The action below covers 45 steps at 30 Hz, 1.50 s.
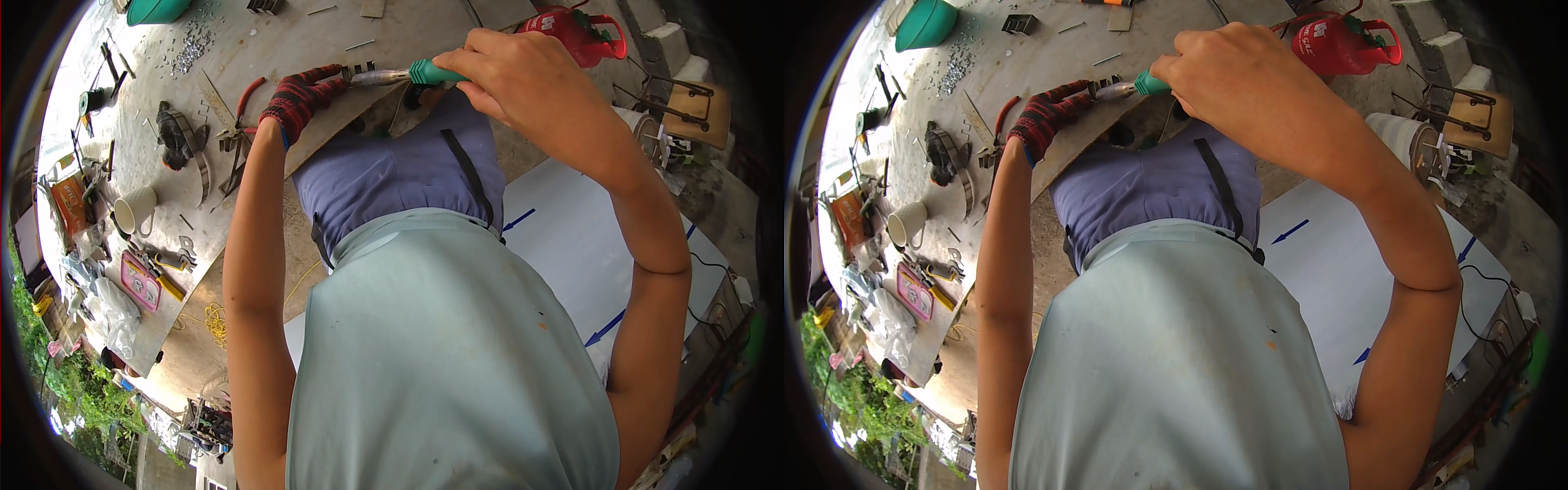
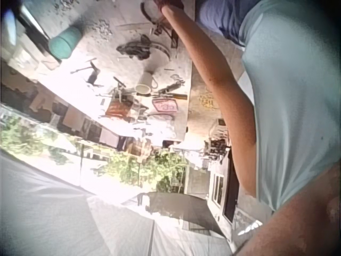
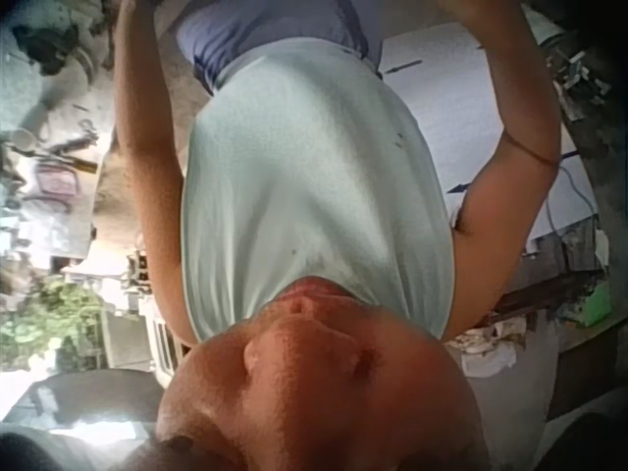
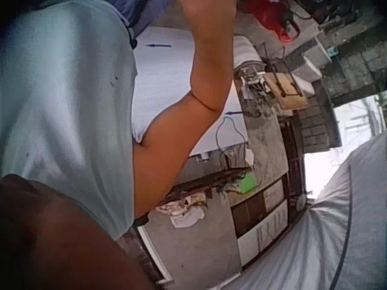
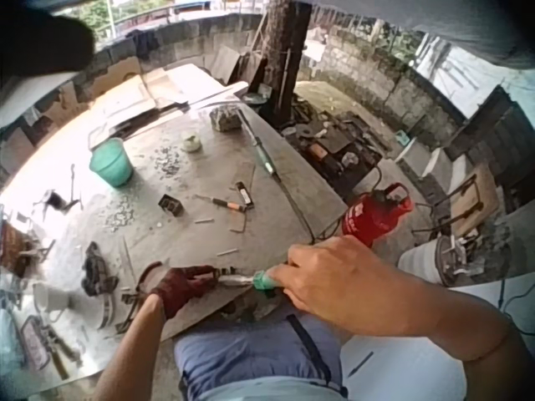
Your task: Soldering electronic components onto a metal bracket using a soldering iron.
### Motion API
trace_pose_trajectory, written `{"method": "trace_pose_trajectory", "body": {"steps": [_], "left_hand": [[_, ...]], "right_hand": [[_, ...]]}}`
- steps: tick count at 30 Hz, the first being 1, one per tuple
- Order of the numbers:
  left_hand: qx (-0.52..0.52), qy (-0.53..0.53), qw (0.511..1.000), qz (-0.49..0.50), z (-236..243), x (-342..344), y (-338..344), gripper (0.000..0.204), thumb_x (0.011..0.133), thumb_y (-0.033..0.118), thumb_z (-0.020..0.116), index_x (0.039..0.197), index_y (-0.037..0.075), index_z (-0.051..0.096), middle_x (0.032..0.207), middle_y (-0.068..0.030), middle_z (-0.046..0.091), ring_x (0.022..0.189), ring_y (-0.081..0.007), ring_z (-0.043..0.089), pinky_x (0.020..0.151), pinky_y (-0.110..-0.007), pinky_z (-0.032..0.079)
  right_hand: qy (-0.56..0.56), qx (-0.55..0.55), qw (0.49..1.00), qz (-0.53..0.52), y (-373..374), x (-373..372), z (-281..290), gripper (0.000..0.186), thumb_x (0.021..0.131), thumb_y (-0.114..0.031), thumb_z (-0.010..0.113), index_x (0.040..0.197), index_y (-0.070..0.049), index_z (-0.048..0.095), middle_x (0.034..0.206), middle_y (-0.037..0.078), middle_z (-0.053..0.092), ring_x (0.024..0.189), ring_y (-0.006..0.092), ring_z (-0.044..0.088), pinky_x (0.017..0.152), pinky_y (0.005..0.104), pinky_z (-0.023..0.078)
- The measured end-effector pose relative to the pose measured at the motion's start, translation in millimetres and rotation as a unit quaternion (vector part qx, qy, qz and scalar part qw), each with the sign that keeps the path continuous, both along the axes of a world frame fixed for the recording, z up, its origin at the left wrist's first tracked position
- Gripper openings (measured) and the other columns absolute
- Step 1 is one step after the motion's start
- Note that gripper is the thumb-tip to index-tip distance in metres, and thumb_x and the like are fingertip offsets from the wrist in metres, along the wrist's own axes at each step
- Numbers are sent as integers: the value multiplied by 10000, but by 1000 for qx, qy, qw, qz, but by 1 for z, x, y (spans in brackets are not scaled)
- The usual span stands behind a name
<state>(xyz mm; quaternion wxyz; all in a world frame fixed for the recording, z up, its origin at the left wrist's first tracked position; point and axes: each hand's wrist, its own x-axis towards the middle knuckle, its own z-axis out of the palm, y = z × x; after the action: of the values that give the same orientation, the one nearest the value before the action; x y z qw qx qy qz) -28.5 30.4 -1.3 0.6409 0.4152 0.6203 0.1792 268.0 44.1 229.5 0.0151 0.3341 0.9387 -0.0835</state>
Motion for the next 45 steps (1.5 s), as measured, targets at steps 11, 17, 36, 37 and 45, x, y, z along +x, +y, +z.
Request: {"method": "trace_pose_trajectory", "body": {"steps": [11, 17, 36, 37, 45], "left_hand": [[3, 18, 1000, 0, 3, 1, 0, 498, 914, 322, 799, 1366, 141, 697, 973, -5, 737, 787, -98, 581, 774, -285, 513], [2, 18, 1000, 5, 7, 4, 1, 503, 908, 310, 804, 1363, 127, 696, 953, 8, 733, 768, -87, 563, 755, -274, 503], [6, 15, 1000, 1, 1, 2, 1, 507, 912, 314, 805, 1367, 120, 691, 961, 9, 737, 763, -84, 565, 737, -276, 498], [7, 13, 1000, 3, 1, 2, 2, 505, 912, 312, 804, 1366, 119, 692, 962, 8, 740, 764, -85, 568, 740, -274, 500], [0, 27, 1000, 0, 6, 4, 3, 486, 914, 288, 800, 1359, 122, 697, 961, 4, 754, 769, -84, 577, 750, -262, 505]], "right_hand": [[20, -7, 1000, -5, 2, 3, -6, 121, 877, -103, 697, 988, -66, 729, 811, 98, 646, 753, 297, 708, 691, 425, 580], [31, -17, 999, -13, 1, 6, -7, 163, 894, -126, 713, 1044, -67, 741, 841, 90, 654, 765, 299, 704, 724, 414, 578], [87, -97, 991, 23, 9, 12, -11, 174, 899, -72, 689, 1071, -47, 707, 898, 97, 588, 800, 300, 668, 733, 423, 544], [89, -96, 991, 23, 9, 12, -11, 180, 894, -68, 691, 1072, -47, 706, 902, 94, 587, 804, 296, 668, 734, 420, 545], [82, -92, 992, 37, 10, 13, -10, 222, 879, -60, 711, 1101, -54, 709, 923, 83, 582, 825, 282, 672, 745, 416, 548]]}}
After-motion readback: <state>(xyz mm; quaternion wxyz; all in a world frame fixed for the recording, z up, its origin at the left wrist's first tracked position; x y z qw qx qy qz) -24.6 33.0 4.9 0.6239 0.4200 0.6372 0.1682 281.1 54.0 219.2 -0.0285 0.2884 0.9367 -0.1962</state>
